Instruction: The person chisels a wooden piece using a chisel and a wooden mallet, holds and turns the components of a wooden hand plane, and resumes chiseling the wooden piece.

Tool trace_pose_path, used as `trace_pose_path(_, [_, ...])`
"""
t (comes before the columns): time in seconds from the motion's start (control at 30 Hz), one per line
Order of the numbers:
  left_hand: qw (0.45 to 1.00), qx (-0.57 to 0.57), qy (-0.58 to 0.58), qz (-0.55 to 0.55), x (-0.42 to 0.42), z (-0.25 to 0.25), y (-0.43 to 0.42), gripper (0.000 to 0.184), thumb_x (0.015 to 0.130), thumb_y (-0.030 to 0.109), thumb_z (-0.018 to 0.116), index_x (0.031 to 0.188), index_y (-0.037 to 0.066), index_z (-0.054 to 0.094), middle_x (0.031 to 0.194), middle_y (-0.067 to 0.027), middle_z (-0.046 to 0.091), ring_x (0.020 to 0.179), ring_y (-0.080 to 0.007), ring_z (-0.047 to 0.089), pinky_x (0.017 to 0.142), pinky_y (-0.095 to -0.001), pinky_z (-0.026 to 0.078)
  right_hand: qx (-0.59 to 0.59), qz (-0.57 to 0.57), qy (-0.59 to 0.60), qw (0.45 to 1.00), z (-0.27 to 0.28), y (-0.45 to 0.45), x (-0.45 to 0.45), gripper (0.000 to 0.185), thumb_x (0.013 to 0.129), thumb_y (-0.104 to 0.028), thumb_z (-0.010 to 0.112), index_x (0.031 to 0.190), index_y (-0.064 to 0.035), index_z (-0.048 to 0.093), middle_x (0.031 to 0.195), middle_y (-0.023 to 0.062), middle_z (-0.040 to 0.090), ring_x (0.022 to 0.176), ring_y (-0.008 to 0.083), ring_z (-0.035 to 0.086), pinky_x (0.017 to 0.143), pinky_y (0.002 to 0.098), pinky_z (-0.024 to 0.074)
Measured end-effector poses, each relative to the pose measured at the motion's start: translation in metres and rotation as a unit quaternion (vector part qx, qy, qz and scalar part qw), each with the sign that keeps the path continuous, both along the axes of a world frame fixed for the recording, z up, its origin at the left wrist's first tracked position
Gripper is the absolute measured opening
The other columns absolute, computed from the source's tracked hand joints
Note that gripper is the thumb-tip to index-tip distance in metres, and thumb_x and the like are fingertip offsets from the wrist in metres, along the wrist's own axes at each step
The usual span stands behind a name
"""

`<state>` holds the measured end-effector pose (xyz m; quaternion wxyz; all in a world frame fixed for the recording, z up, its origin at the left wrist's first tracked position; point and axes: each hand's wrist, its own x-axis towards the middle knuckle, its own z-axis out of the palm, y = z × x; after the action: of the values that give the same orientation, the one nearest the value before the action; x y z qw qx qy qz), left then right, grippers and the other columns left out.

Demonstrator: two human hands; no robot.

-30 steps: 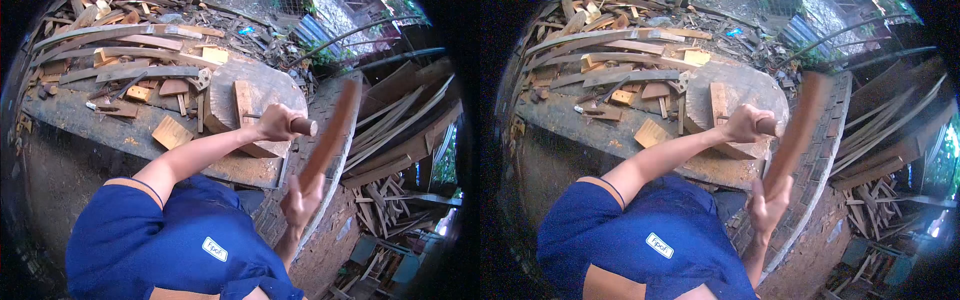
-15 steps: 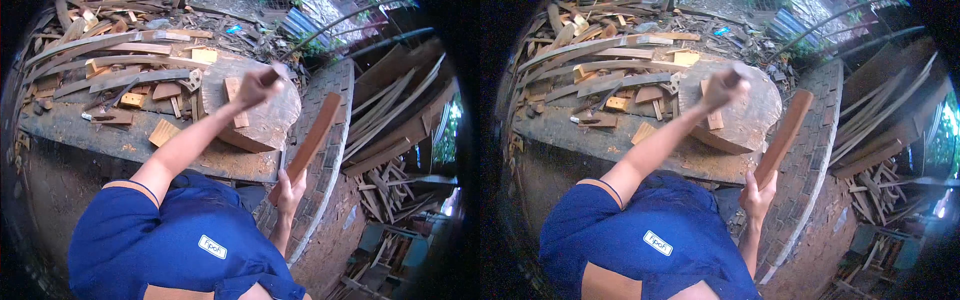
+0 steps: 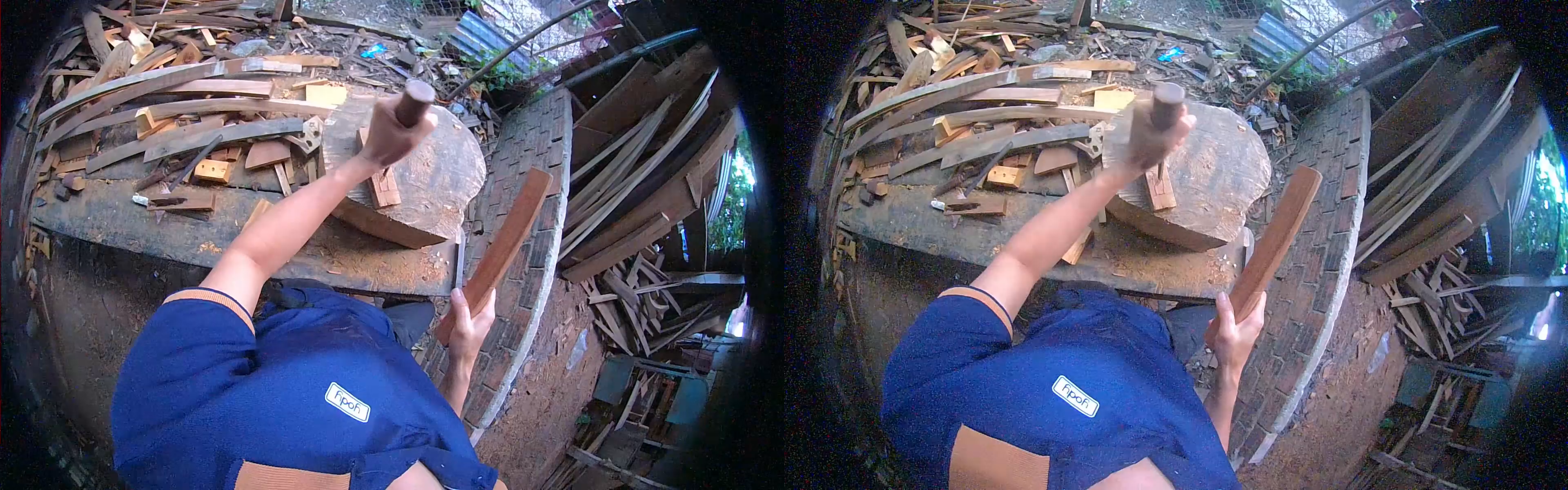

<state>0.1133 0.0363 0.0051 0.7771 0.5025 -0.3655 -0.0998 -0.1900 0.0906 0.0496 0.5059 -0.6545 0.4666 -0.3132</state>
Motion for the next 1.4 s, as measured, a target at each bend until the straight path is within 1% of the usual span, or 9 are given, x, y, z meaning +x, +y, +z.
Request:
trace_pose_path(0.2, [0.994,0.052,-0.085,-0.034,-0.012,-0.002,-0.004,0.016,0.078,0.008,0.070,0.071,0.003,0.057,0.064,0.0038,0.055,0.061,-0.0033,0.049,0.055,-0.0246,0.040,0.015,-0.012,0.036,0.999,-0.001,0.001,-0.003,0.032,0.083,-0.019,0.068,0.103,-0.0016,0.050,0.077,0.0037,0.053,0.056,0.0115,0.053,0.050,0.0250,0.0429])
trace_pose_path(0.3, [0.997,0.032,-0.075,-0.017,-0.014,0.000,-0.004,0.018,0.073,0.013,0.068,0.071,-0.001,0.056,0.056,-0.0039,0.053,0.056,-0.0063,0.047,0.051,-0.0304,0.041,-0.001,0.004,0.026,1.000,-0.004,0.000,-0.001,0.032,0.085,-0.017,0.066,0.105,-0.0037,0.046,0.072,0.0018,0.050,0.049,0.0101,0.051,0.042,0.0247,0.0432])
trace_pose_path(0.5, [0.993,0.048,-0.109,-0.024,-0.013,0.008,0.001,0.017,0.072,0.012,0.068,0.072,-0.001,0.057,0.056,-0.0041,0.053,0.056,-0.0065,0.046,0.051,-0.0305,0.041,0.070,-0.004,0.019,0.997,-0.005,-0.002,0.002,0.031,0.085,-0.018,0.067,0.102,-0.0043,0.045,0.070,0.0014,0.049,0.048,0.0099,0.050,0.041,0.0249,0.0427])
trace_pose_path(0.8, [0.997,0.047,-0.065,-0.018,-0.005,-0.004,-0.001,0.018,0.078,0.013,0.071,0.070,0.003,0.057,0.063,0.0039,0.054,0.059,-0.0039,0.048,0.053,-0.0250,0.039,0.024,0.027,0.050,0.998,-0.017,-0.008,0.007,0.030,0.084,-0.019,0.069,0.098,-0.0047,0.046,0.072,0.0013,0.050,0.053,0.0089,0.050,0.046,0.0243,0.0413])
trace_pose_path(0.97, [0.996,0.069,-0.057,-0.011,-0.005,-0.004,-0.002,0.017,0.076,0.013,0.069,0.069,0.002,0.057,0.059,0.0009,0.053,0.056,-0.0046,0.048,0.051,-0.0268,0.039,0.041,0.048,0.025,0.998,0.000,-0.012,0.021,0.033,0.083,-0.020,0.068,0.102,-0.0026,0.047,0.074,0.0017,0.050,0.053,0.0093,0.050,0.047,0.0242,0.0420])
trace_pose_path(1.1, [0.996,0.022,-0.081,-0.018,-0.019,0.003,-0.006,0.011,0.073,0.011,0.066,0.076,0.001,0.063,0.057,-0.0038,0.057,0.053,-0.0058,0.050,0.049,-0.0296,0.042,-0.136,0.054,-0.018,0.989,0.041,-0.042,0.049,0.043,0.081,-0.022,0.068,0.112,0.0022,0.051,0.077,0.0041,0.056,0.054,0.0108,0.052,0.051,0.0254,0.0457])
trace_pose_path(1.13, [0.994,0.031,-0.103,-0.032,-0.021,0.006,-0.005,0.014,0.073,0.010,0.066,0.084,0.002,0.065,0.060,-0.0055,0.061,0.052,-0.0076,0.053,0.049,-0.0302,0.044,-0.079,0.033,-0.053,0.995,0.077,-0.032,0.059,0.046,0.081,-0.021,0.067,0.117,0.0029,0.049,0.075,0.0030,0.055,0.055,0.0102,0.053,0.052,0.0249,0.0460])
trace_pose_path(1.27, [0.983,0.021,-0.174,-0.048,-0.036,0.003,-0.002,0.019,0.072,0.014,0.070,0.088,0.005,0.065,0.067,-0.0120,0.063,0.055,-0.0202,0.062,0.052,-0.0320,0.047,-0.203,0.052,-0.240,0.948,0.092,-0.040,0.072,0.045,0.083,-0.013,0.062,0.121,0.0032,0.045,0.072,0.0011,0.051,0.052,0.0083,0.049,0.045,0.0250,0.0410])
trace_pose_path(1.4, [0.980,0.044,-0.182,-0.066,-0.051,0.000,0.005,0.022,0.069,0.022,0.075,0.081,0.009,0.062,0.073,-0.0140,0.065,0.066,-0.0317,0.066,0.059,-0.0403,0.052,-0.059,0.123,-0.015,0.991,0.062,-0.030,0.062,0.037,0.083,-0.021,0.058,0.113,0.0006,0.050,0.066,0.0006,0.046,0.050,0.0095,0.047,0.046,0.0265,0.0423])
